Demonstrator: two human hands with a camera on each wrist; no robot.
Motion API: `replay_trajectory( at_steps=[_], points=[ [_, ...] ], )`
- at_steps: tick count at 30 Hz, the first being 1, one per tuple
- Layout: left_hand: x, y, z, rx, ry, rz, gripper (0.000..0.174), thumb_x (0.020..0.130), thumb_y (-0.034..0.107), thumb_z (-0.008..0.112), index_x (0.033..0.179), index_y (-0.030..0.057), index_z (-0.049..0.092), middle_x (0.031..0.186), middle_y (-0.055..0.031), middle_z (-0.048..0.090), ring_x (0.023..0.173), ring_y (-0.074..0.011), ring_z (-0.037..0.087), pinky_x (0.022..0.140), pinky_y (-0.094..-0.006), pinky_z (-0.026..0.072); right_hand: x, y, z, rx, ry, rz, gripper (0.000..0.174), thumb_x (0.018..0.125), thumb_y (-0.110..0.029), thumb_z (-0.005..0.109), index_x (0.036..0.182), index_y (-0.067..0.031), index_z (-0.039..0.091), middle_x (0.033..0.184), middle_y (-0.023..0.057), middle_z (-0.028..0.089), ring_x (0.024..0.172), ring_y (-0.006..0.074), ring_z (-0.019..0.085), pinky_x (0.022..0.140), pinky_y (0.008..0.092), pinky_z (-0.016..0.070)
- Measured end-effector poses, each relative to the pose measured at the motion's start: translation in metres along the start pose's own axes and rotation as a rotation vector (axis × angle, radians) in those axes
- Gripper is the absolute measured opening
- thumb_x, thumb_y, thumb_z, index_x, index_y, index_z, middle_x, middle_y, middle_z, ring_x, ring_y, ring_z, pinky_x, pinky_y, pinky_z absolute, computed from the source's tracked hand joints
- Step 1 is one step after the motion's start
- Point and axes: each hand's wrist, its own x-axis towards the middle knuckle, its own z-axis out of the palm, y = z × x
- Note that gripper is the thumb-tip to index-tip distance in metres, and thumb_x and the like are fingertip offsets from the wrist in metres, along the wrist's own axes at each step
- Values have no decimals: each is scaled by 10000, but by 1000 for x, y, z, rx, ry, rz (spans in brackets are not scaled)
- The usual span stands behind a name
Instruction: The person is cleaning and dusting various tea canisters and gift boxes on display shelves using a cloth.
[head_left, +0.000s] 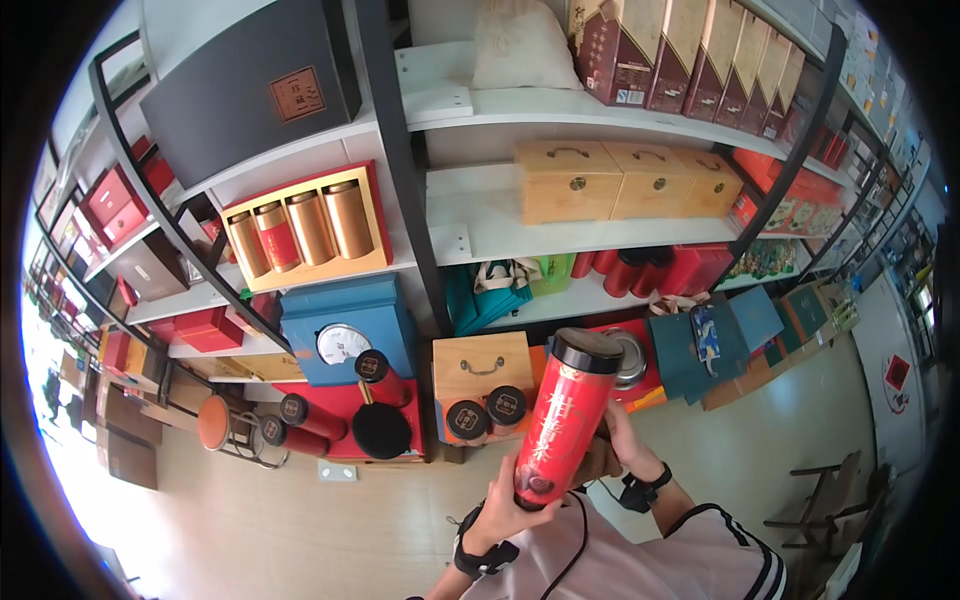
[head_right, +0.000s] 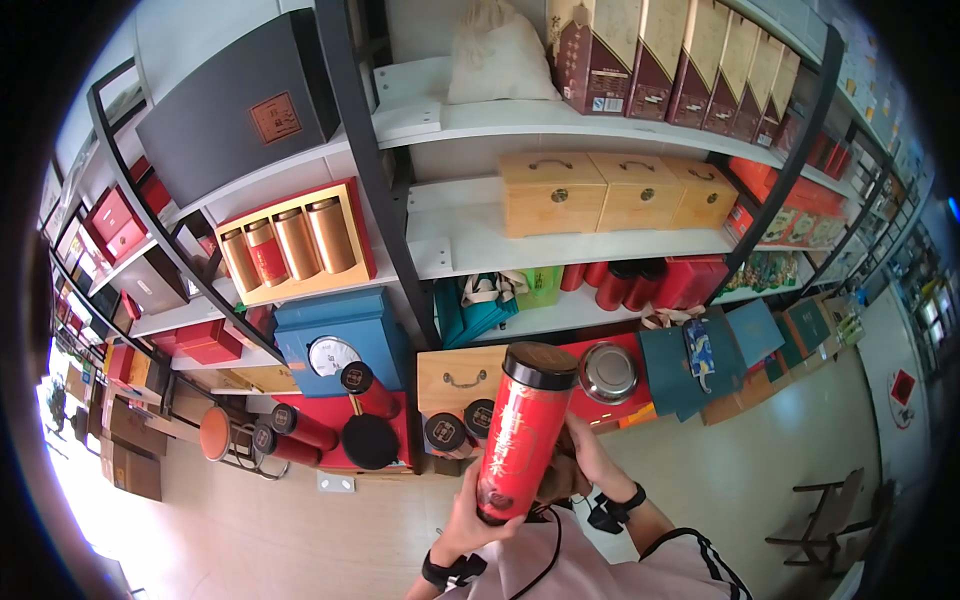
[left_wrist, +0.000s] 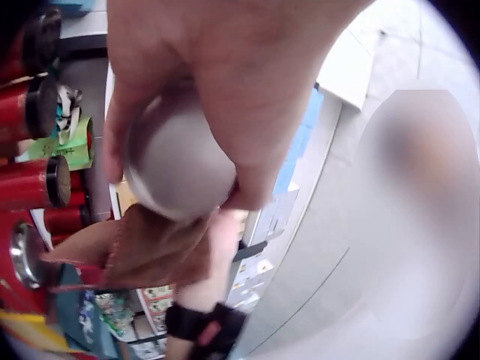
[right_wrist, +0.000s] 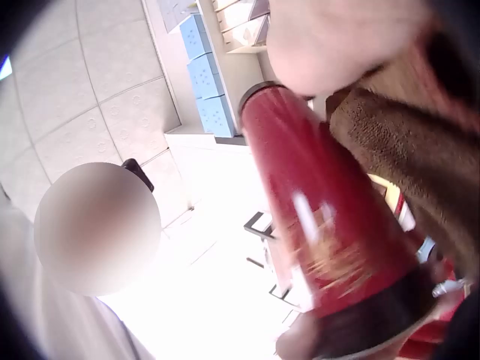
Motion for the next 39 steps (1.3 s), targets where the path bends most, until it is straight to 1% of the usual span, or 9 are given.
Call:
replay_trajectory(
  at_steps=[2,9,12,19,21,24,29,31,39],
  points=[
    [16,-6,17,233,353,168,1044,727,213,901,1526,-51,283,1365,-227,574,1262,-275,583,1072,-416,467,10,4,23,262,83,-131,581,1124,-434,286,1499,-18,439,1528,122,493,1416,224,458,1218,409,312],
    [35,3,24,166,618,203,1157,710,278,940,1547,-63,218,1409,-281,516,1295,-365,566,1091,-456,463,-14,43,70,-10,206,110,585,1110,-435,257,1476,-34,475,1402,126,604,1260,236,603,1129,389,455],
    [40,11,28,199,651,211,1170,695,287,950,1534,-83,223,1388,-289,522,1284,-382,565,1077,-453,465,-5,55,63,759,59,490,580,1103,-460,307,1497,-60,452,1473,144,558,1316,272,574,1152,428,440],
    [47,22,23,777,681,466,1208,617,287,987,1505,-60,246,1382,-304,485,1255,-509,498,1065,-635,404,9,-14,15,577,-240,771,551,1076,-481,425,1437,-81,535,1428,131,594,1243,297,611,1045,434,494],
    [47,29,24,737,686,444,1191,623,268,986,1498,-65,250,1391,-304,474,1225,-501,524,1058,-622,419,17,4,-17,857,-519,825,471,1076,-396,474,1400,-68,571,1379,108,622,1198,265,624,1009,413,494],
    [43,8,25,576,752,357,1172,649,247,983,1499,-77,245,1420,-290,452,1261,-416,546,1076,-550,434,32,-43,-27,-511,-517,319,460,1029,-249,589,1406,6,525,1355,126,601,1178,208,596,1061,363,445],
    [76,37,28,339,591,308,1138,658,227,958,1513,-91,277,1363,-256,520,1245,-431,534,1068,-499,427,53,-151,-30,-557,-420,-240,699,888,-256,805,1434,-19,440,1292,106,597,1161,193,609,1011,350,471],
    [91,45,38,439,561,311,1129,683,250,945,1521,-91,269,1359,-272,519,1242,-442,532,1081,-509,421,45,-157,-36,-296,-422,127,751,806,-244,891,1386,-14,472,1277,110,598,1153,187,624,977,355,500],
    [121,50,47,665,479,366,1083,763,301,893,1544,-72,242,1475,-280,452,1325,-467,462,1148,-559,358,82,-142,-113,-225,-87,-207,860,754,-167,889,1451,-16,410,1336,135,595,1220,242,609,1056,405,484]
  ],
)
